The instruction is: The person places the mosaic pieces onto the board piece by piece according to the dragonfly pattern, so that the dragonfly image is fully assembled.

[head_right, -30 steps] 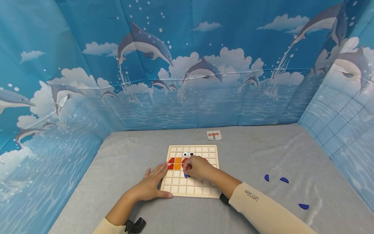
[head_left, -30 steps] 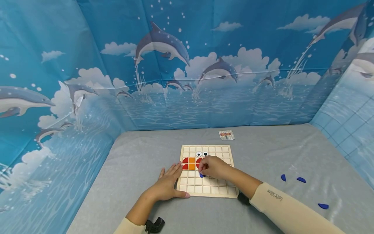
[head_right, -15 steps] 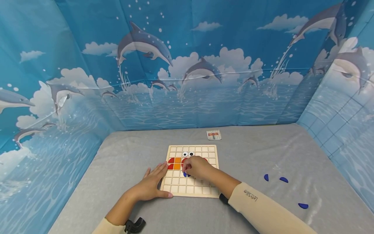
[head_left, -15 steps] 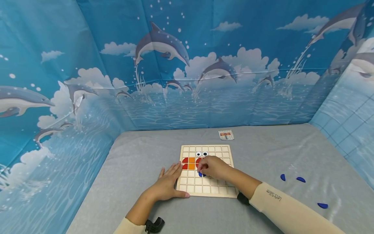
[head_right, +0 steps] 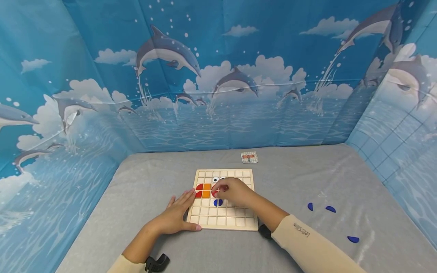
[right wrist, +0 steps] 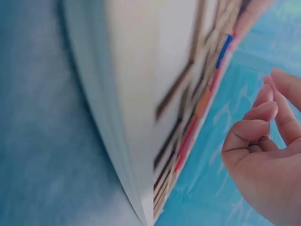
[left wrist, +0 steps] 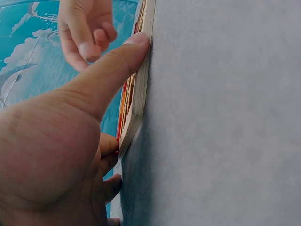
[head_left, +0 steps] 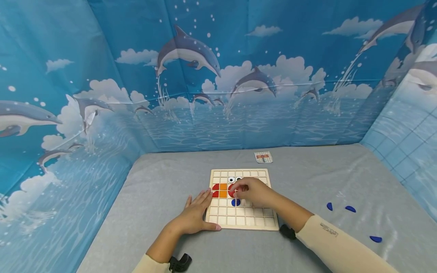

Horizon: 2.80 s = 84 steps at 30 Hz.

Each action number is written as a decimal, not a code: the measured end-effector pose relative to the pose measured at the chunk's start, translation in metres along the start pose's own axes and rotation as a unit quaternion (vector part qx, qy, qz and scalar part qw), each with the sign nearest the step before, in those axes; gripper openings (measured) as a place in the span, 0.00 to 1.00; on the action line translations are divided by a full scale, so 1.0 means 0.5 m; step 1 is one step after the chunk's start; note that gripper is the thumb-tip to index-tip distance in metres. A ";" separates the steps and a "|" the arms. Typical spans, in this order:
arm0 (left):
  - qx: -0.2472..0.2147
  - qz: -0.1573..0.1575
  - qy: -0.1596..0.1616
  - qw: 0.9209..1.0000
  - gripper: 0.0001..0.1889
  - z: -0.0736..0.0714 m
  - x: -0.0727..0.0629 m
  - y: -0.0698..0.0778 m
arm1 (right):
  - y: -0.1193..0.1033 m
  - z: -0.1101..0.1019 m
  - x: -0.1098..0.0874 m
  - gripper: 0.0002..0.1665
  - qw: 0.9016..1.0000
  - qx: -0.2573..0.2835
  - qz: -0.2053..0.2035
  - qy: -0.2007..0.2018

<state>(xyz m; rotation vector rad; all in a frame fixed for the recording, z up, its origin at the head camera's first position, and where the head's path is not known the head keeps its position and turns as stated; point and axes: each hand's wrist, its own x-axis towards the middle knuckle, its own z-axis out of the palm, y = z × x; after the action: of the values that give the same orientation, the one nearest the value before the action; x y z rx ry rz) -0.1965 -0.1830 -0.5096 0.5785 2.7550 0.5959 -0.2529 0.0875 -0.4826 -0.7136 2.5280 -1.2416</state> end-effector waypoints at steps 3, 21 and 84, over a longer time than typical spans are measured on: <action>-0.002 -0.004 0.000 1.000 0.63 -0.001 -0.001 0.002 | -0.002 -0.019 -0.015 0.11 0.999 0.036 -0.001 0.010; -0.002 -0.009 0.005 1.000 0.63 -0.002 -0.001 -0.002 | 0.012 -0.033 -0.066 0.24 0.995 -0.036 0.056 -0.073; -0.014 -0.007 0.004 1.000 0.62 -0.003 0.000 0.007 | 0.183 -0.201 -0.322 0.26 0.991 0.059 0.119 0.002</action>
<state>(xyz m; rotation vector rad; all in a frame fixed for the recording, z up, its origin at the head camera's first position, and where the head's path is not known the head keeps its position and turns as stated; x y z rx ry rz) -0.1959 -0.1804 -0.5066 0.5526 2.7524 0.6334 -0.1865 0.2871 -0.4940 -0.3704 2.4306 -1.2944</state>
